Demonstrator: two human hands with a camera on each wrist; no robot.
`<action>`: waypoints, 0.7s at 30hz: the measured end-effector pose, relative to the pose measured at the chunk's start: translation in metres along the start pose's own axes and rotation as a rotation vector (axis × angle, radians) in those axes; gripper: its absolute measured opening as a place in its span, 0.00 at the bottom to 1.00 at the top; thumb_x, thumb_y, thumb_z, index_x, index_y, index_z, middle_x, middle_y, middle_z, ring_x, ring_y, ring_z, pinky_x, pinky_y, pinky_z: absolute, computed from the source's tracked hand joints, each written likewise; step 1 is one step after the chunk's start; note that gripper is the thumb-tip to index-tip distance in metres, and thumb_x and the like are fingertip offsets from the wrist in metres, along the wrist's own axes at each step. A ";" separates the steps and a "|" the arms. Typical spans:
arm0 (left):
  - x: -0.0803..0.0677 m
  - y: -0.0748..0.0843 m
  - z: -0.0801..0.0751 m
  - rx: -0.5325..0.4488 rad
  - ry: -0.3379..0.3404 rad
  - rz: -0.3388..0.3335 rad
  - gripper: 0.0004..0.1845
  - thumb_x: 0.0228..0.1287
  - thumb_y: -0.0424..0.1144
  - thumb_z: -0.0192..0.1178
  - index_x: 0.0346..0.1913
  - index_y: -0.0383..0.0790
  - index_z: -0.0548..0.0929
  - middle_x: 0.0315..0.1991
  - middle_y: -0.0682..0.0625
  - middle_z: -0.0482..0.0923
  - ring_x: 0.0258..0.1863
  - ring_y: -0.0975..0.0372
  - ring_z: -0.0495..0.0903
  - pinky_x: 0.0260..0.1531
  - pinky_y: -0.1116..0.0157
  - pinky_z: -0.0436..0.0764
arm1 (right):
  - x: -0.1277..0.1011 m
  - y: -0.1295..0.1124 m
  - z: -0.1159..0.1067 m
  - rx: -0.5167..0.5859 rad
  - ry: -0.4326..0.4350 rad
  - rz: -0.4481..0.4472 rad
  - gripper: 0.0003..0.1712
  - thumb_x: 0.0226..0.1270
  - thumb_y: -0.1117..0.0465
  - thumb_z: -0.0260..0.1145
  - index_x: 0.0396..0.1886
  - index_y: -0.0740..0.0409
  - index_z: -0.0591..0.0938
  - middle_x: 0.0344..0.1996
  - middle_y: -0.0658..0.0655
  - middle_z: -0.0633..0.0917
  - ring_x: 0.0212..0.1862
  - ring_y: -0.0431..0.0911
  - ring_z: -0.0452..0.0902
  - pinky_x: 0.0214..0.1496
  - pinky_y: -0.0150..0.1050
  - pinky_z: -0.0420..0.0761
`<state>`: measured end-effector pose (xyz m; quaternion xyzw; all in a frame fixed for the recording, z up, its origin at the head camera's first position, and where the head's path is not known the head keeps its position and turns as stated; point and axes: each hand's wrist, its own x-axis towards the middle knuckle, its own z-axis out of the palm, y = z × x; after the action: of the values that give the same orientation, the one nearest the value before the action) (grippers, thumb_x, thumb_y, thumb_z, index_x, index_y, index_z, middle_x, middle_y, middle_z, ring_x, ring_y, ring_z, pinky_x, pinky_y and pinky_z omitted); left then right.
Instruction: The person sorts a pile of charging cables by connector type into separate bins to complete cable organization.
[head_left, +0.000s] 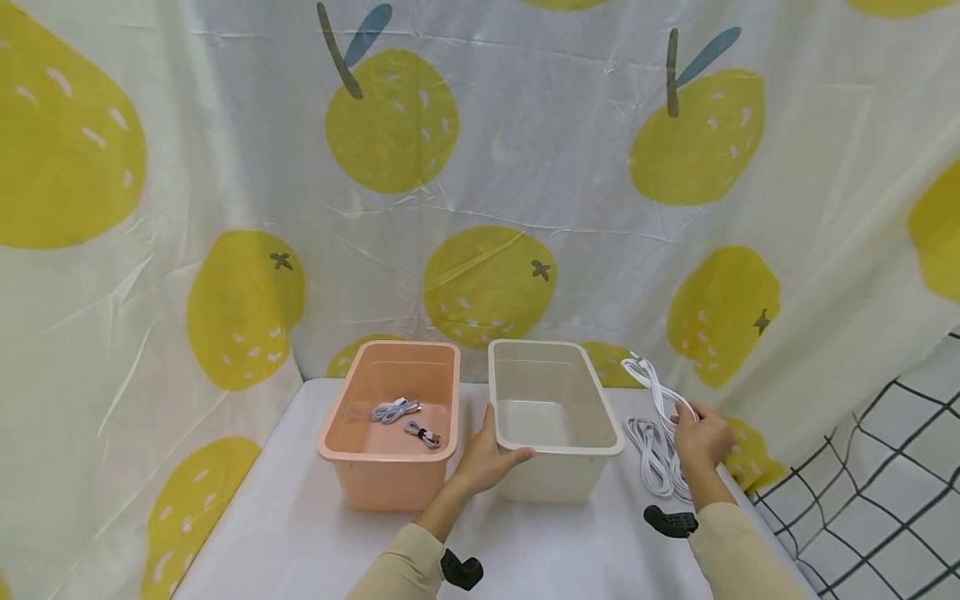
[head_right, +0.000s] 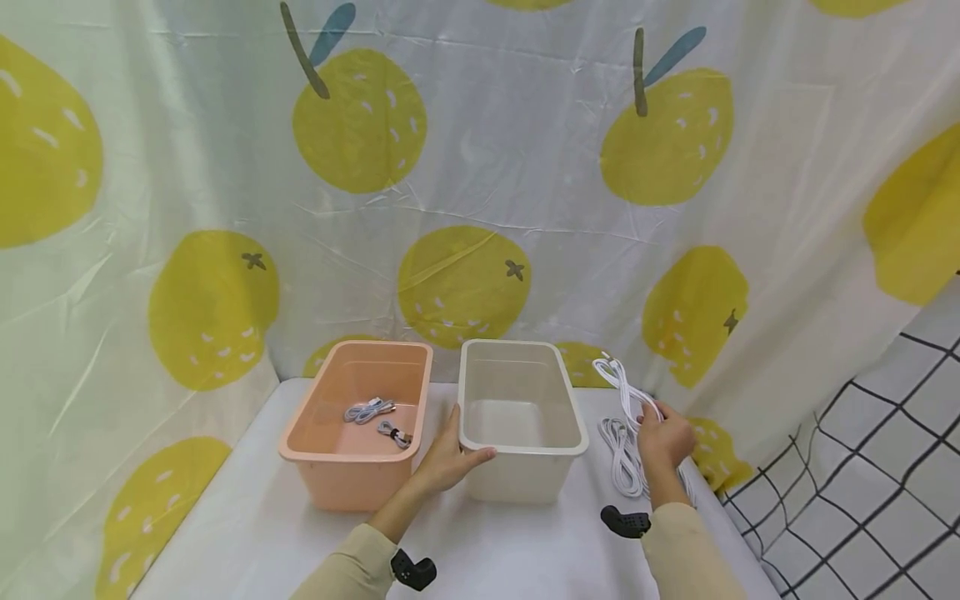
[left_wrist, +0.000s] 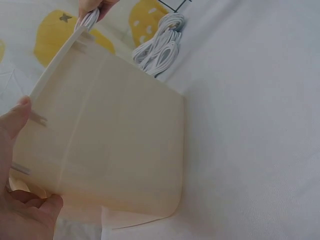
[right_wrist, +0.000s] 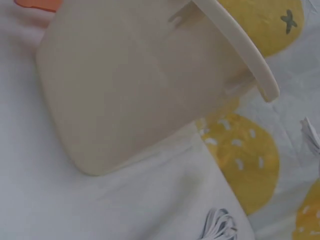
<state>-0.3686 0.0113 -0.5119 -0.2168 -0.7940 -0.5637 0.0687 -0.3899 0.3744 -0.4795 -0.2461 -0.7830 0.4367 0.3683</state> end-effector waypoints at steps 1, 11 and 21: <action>0.000 0.000 0.000 0.003 0.002 0.004 0.60 0.60 0.46 0.77 0.81 0.29 0.45 0.64 0.32 0.73 0.58 0.45 0.77 0.59 0.43 0.73 | 0.000 -0.003 0.001 0.002 -0.003 -0.006 0.17 0.75 0.60 0.65 0.56 0.66 0.87 0.37 0.67 0.89 0.17 0.17 0.66 0.26 0.25 0.67; 0.002 -0.001 0.000 0.007 -0.006 -0.007 0.58 0.61 0.47 0.77 0.81 0.34 0.48 0.62 0.36 0.75 0.56 0.48 0.78 0.57 0.45 0.75 | 0.000 -0.028 0.009 -0.004 0.002 -0.092 0.15 0.72 0.61 0.68 0.51 0.64 0.90 0.28 0.61 0.90 0.22 0.26 0.74 0.35 0.33 0.69; 0.000 0.000 0.000 0.007 0.005 0.004 0.58 0.60 0.46 0.77 0.81 0.32 0.47 0.62 0.34 0.75 0.56 0.47 0.78 0.58 0.44 0.75 | -0.009 -0.047 0.022 0.048 -0.036 -0.150 0.13 0.70 0.62 0.70 0.50 0.64 0.90 0.26 0.60 0.90 0.21 0.18 0.68 0.28 0.25 0.66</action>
<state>-0.3685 0.0115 -0.5124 -0.2168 -0.7954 -0.5612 0.0729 -0.4048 0.3333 -0.4498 -0.1699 -0.7949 0.4309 0.3918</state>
